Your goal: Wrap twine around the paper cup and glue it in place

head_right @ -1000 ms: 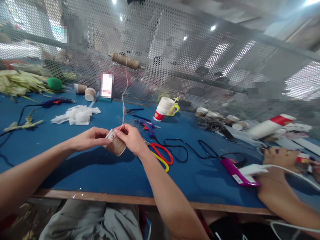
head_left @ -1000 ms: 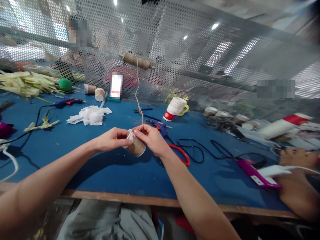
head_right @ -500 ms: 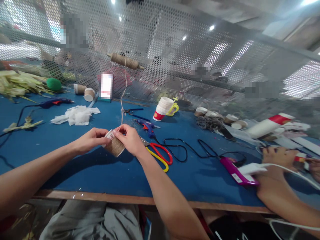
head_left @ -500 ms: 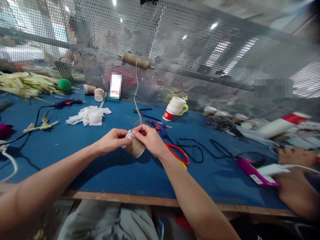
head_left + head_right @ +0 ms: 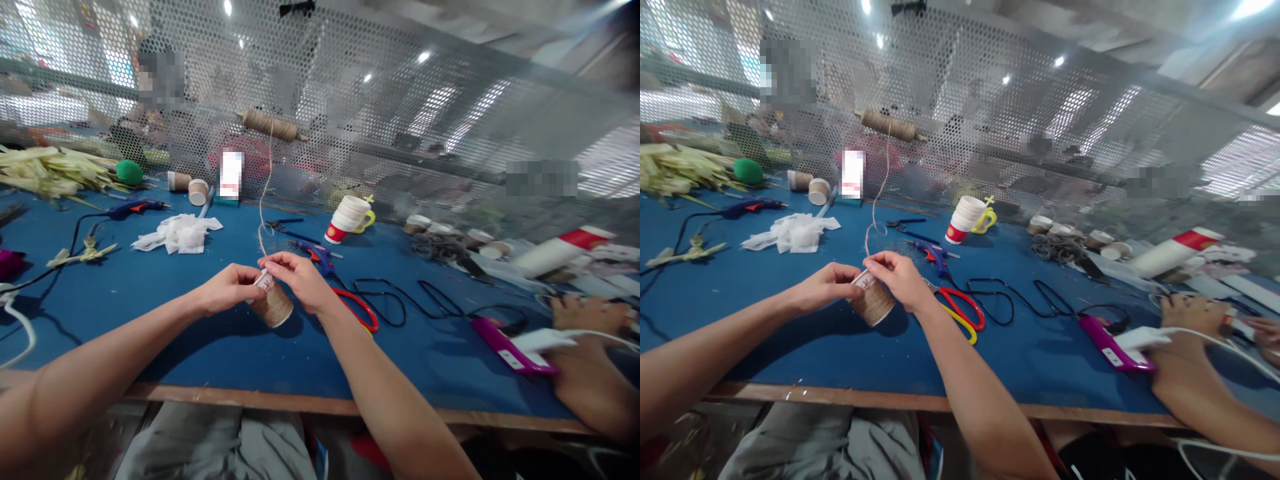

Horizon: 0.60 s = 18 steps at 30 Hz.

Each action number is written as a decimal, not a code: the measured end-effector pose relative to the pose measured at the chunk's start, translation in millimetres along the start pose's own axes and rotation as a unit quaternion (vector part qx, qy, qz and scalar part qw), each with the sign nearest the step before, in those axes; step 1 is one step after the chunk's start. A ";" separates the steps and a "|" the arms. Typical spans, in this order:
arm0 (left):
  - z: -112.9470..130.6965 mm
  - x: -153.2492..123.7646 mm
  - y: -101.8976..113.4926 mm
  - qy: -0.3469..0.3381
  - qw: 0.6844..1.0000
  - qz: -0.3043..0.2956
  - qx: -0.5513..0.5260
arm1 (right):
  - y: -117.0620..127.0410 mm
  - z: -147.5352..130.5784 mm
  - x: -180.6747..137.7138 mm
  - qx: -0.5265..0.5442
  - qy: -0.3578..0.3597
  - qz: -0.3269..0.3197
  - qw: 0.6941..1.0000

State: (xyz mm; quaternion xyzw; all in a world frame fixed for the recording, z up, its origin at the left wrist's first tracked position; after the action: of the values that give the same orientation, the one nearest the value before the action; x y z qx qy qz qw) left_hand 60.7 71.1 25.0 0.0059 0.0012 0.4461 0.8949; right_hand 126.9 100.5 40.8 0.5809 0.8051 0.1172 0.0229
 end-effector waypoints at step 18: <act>-8.6 -37.1 -71.5 0.085 0.955 -0.284 0.003 | 57.5 27.3 32.6 0.238 -0.081 0.125 0.960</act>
State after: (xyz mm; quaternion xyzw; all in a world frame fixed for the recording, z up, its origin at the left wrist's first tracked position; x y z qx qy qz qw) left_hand 95.4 -1.5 15.4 -0.0297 0.0806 0.1720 0.9813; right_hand 174.6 152.7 29.8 0.6735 0.7259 -0.1231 -0.0655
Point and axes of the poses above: each hand's wrist, its own x-axis towards the middle knuckle, its own y-axis out of the back of the hand, z = x × y, the point moved 10 cm from there along x, towards the middle knuckle
